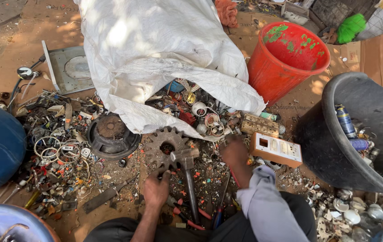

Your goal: The person sits on the ground and uses a hammer and pliers to disassemble a metal gear. They repeatedly strike the gear to loosen components and use pliers to extract small metal pieces, placing them into a blue bucket.

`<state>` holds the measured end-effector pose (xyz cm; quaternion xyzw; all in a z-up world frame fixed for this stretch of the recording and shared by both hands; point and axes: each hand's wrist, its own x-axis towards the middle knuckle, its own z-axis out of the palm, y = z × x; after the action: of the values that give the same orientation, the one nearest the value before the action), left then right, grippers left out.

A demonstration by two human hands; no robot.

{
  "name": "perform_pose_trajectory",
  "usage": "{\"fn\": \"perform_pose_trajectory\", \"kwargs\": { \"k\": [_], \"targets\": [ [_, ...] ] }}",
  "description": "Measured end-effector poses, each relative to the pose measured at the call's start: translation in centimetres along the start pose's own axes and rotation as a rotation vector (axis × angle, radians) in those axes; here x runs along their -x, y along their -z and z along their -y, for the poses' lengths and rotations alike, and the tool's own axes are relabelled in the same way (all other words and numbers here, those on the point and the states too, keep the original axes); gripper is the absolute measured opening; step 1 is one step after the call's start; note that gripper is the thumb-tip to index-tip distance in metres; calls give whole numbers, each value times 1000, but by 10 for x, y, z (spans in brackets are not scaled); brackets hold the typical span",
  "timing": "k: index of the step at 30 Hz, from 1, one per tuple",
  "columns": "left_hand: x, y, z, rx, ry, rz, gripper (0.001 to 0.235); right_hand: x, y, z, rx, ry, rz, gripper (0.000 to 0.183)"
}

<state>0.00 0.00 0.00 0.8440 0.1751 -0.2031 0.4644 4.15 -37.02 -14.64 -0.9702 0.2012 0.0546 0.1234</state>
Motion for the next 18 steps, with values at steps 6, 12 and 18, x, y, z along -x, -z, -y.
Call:
{"fn": "perform_pose_trajectory", "kwargs": {
  "k": [6,12,18],
  "targets": [
    [-11,-4,15,50,-131,-45,33,28,97,76,35,-265,170,74],
    [0,-2,-6,104,-126,-40,33,68,105,98,-137,72,171,75],
    [19,8,-27,89,-120,6,32,76,108,52,-155,-533,-90,82]
  ]
}}
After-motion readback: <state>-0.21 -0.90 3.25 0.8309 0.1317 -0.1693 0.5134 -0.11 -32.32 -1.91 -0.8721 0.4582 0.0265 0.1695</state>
